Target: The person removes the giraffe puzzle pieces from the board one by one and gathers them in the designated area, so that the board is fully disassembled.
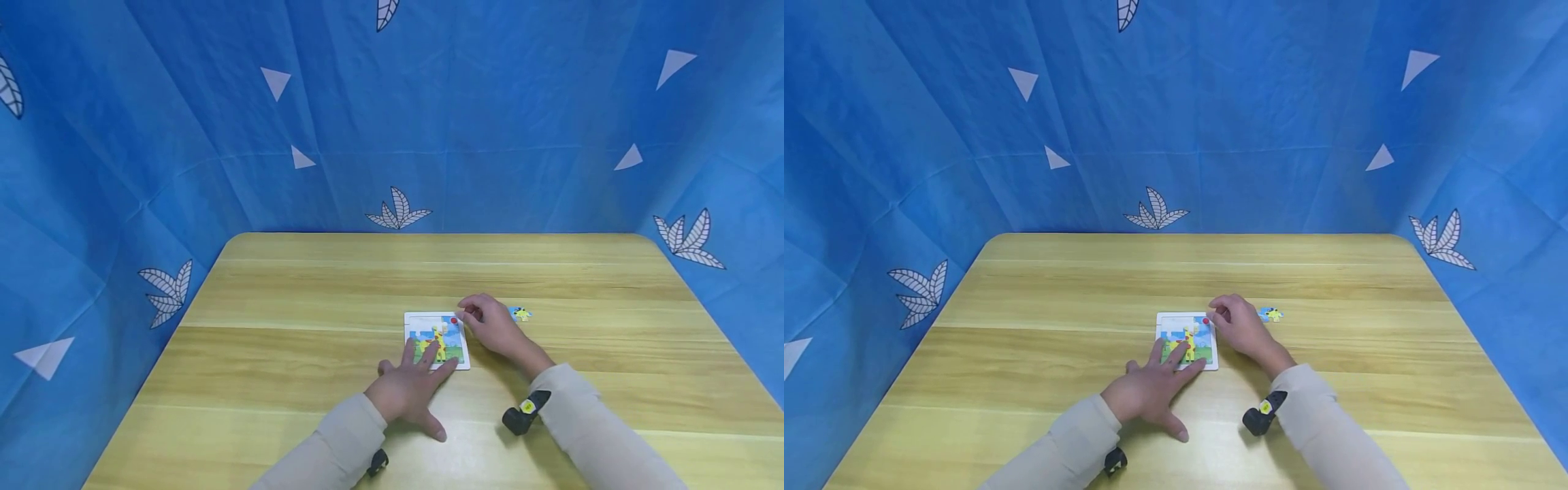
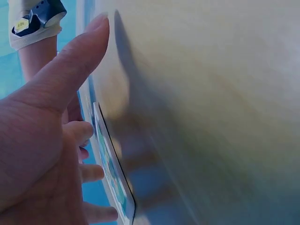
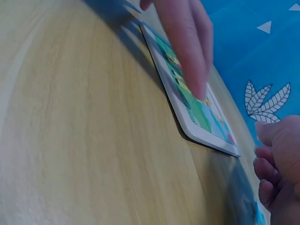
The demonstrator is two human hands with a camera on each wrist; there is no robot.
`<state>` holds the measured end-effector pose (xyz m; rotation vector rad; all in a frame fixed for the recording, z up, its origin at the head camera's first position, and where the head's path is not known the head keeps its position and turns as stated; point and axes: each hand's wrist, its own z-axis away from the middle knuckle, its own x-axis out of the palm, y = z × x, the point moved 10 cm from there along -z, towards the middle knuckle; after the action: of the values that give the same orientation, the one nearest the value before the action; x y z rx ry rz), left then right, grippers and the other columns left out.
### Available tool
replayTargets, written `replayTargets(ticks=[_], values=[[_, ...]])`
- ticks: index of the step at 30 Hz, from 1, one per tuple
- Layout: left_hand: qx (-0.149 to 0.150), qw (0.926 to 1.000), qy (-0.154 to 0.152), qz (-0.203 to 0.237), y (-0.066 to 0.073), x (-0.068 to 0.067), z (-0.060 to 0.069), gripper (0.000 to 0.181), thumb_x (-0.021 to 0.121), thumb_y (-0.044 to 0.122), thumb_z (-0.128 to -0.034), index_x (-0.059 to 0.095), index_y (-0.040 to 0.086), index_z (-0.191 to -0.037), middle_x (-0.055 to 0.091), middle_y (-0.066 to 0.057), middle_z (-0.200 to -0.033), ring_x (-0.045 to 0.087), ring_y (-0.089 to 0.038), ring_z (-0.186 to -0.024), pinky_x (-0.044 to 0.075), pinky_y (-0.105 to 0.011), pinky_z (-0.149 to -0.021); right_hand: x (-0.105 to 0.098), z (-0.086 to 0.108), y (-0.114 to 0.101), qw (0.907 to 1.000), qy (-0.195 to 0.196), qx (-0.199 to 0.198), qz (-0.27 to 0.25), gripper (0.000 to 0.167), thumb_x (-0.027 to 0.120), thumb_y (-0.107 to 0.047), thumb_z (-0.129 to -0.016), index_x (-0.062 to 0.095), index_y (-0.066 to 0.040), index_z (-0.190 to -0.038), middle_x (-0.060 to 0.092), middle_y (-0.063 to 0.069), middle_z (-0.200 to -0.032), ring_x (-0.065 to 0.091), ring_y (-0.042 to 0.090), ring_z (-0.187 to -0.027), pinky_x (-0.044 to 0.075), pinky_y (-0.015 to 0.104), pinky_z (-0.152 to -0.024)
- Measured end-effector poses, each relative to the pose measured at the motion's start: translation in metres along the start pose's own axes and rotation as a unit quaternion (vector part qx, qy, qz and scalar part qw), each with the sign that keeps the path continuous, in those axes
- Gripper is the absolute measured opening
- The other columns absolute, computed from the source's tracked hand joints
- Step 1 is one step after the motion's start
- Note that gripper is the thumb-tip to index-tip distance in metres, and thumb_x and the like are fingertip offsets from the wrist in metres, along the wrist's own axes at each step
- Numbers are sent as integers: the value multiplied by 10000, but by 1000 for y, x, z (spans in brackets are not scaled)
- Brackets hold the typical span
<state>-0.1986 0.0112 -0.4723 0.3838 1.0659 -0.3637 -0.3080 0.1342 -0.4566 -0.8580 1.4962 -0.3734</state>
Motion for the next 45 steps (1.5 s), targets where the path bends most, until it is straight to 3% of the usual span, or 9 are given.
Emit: replayTargets(ticks=[13, 23, 29, 45], values=[[84, 9996, -38, -272, 7, 2, -10, 1118, 713, 730, -578, 134, 440, -1489, 50, 39, -1599, 134, -425, -1417, 399, -652, -807, 16, -3, -6, 9995, -247, -203, -64, 215, 620, -135, -905, 651, -17, -1082, 618, 66, -914, 536, 156, -785, 452, 315, -713], [21, 9991, -66, -417, 7, 4, -14, 1103, 701, 742, -582, 135, 454, -1484, 60, 51, -1598, 134, -412, -1422, 408, -633, -800, 25, -3, -11, 9980, -561, -268, 140, 115, 619, -121, -897, 704, -90, -968, 593, 17, -851, 501, 138, -751, 413, 297, -683], [30, 9988, -143, -458, 7, 5, -14, 1098, 685, 750, -592, 120, 455, -1486, 44, 48, -1599, 127, -406, -1425, 399, -652, -818, 28, -2, -14, 9969, -672, -351, 200, 116, 606, -110, -903, 713, -80, -938, 595, 23, -856, 512, 137, -769, 428, 311, -704], [57, 9990, -119, -432, 6, 2, -13, 1097, 679, 754, -594, 111, 458, -1485, 36, 54, -1599, 113, -397, -1430, 379, -661, -841, 26, -4, -15, 9970, -619, -392, 231, 126, 597, -124, -912, 710, -76, -882, 579, 47, -875, 508, 149, -774, 419, 308, -691]])
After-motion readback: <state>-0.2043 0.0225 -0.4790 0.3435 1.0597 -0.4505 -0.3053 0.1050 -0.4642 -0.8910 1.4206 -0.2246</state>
